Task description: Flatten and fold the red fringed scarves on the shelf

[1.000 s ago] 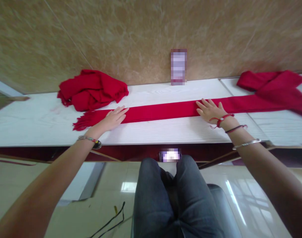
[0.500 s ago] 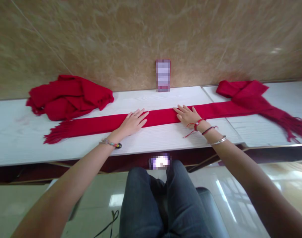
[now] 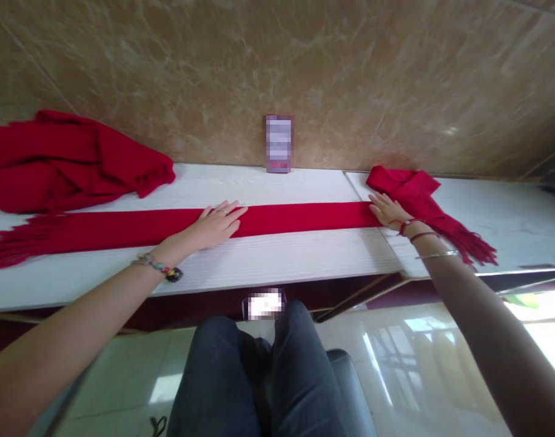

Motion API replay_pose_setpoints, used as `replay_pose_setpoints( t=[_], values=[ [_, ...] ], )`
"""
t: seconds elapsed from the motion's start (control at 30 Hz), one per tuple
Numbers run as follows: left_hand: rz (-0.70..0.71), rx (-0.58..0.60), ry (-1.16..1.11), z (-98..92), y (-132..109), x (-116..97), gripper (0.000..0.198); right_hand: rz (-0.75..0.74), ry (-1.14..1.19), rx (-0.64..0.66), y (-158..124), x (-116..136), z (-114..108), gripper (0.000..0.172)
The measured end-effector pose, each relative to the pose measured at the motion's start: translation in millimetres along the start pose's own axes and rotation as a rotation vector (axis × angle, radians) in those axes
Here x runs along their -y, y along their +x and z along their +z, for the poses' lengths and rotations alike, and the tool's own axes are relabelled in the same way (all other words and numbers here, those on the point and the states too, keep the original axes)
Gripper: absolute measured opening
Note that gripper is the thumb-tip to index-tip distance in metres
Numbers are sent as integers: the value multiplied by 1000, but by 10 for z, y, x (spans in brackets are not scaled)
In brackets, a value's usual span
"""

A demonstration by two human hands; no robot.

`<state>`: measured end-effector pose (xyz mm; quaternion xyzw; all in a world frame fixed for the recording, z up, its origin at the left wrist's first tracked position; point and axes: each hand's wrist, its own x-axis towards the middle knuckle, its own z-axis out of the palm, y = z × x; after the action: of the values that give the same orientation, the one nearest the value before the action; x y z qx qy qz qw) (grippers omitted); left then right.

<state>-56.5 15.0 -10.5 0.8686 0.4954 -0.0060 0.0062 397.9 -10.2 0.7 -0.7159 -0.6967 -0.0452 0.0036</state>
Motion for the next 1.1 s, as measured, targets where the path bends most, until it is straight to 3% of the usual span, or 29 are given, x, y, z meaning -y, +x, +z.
replay_pose_setpoints(
  t=[0.1, 0.2, 0.27, 0.33, 0.53, 0.63, 0.8, 0.9, 1.1],
  values=[
    [57, -40, -15, 4, -14, -53, 53, -192, 42, -25, 67, 581, -5, 52],
    [77, 1, -27, -24, -86, -47, 54, -468, 94, -59, 88, 1317, -48, 53],
    [52, 42, -28, -51, -172, 28, 54, -588, 106, -54, 62, 1724, -81, 54],
    [22, 65, -18, -71, -292, 168, 55, -658, 92, -35, 21, 1974, -81, 53],
    [28, 81, 39, -63, -746, 746, 54, -691, 45, -54, -20, 2018, 48, 51],
    [27, 66, 50, -32, -890, 913, 53, -684, 58, -67, 3, 2112, -1, 49],
    [111, -105, 84, -39, -920, 920, 48, -839, 148, -184, -16, 2673, -148, 39],
    [192, -164, 200, -108, -909, 886, 44, -916, 143, -177, -56, 2963, -187, 33],
    [283, -177, 383, -279, -951, 830, 37, -981, 68, -173, -63, 3082, -218, 31]
  ],
)
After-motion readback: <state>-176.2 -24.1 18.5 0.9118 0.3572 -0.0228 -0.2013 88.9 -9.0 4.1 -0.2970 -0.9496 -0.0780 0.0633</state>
